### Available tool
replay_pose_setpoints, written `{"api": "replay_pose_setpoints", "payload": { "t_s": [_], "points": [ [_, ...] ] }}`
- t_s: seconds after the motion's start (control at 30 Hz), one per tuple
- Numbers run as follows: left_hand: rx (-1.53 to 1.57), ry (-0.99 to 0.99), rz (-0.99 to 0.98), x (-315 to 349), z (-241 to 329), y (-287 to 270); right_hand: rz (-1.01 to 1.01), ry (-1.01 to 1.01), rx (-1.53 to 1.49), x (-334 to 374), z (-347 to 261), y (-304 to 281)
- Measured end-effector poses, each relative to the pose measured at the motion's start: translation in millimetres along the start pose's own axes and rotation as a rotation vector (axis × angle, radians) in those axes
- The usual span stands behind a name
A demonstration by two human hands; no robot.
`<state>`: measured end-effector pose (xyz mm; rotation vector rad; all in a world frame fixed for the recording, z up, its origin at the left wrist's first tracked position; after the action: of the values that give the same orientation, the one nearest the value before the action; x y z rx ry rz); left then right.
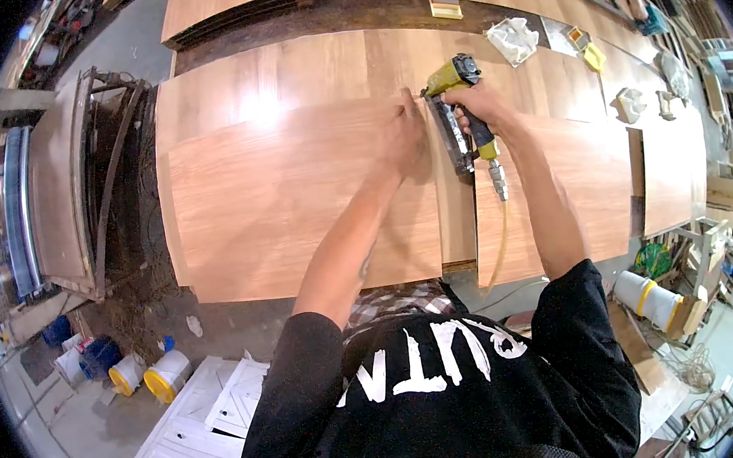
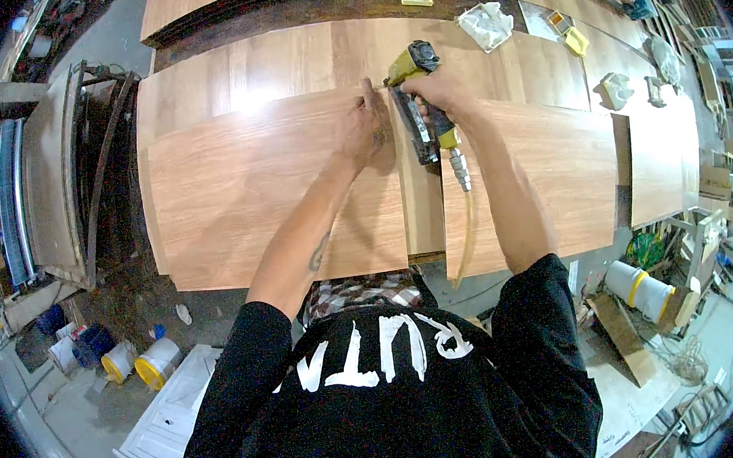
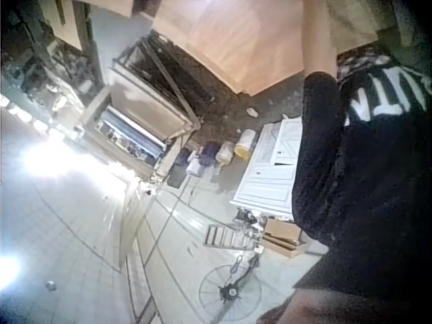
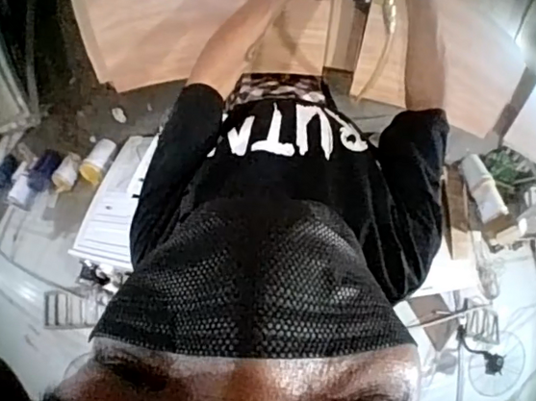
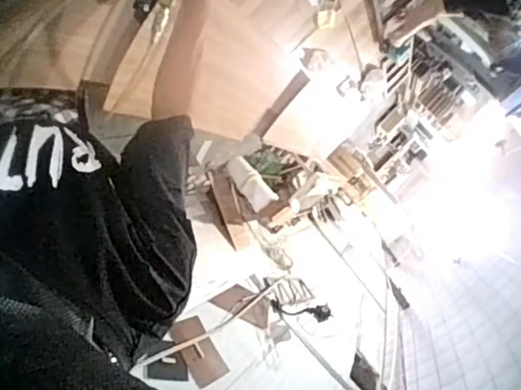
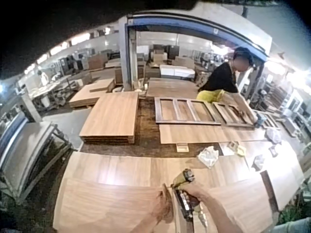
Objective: The person aligns wooden boards, fastens edge strips to them using a pneumatic nail gun, and stacks the finished boards onto a pile.
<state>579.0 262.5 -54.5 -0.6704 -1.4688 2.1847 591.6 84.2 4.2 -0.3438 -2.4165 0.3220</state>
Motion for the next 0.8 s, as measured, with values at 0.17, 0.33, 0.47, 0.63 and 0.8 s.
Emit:
{"api": "replay_pose_setpoints", "payload": {
  "t_s": [0.17, 0.33, 0.47, 0.63, 0.8],
  "points": [
    [0.199, -0.224, -0.056, -4.2, 15.2, -10.4, 0.019, -0.021, 0.139, -1.1, 0.5, -5.3],
    [0.801, -0.728, 0.046, 91.5, -64.4, -37.1, -0.166, -0.242, -0.215, 79.8, 20.7, -50.6],
    [0.869, -1.331, 0.838, 332.3, -157.9, -79.3, 0.049, -0.327, -0.06, 156.8, 53.4, -97.4],
    [0.848, -1.789, 1.249, 493.0, -138.7, -126.8, 0.582, -0.467, 0.376, 149.5, 127.4, -89.6],
    [1.348, -1.727, 1.16, 445.2, -133.9, -97.4, 0.759, -0.297, 0.579, 148.6, 171.1, -75.5]
  ]
}}
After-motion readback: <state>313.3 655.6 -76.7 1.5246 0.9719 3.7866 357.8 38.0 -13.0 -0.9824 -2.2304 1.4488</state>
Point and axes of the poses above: each hand's wrist, its own x-axis away from the middle knuckle, its own y-axis out of the palm, z = x × y, the point moved 1 cm from there along -x, towards the middle knuckle, and after that the axes turned 14 degrees about z, right-handed, at the moved point
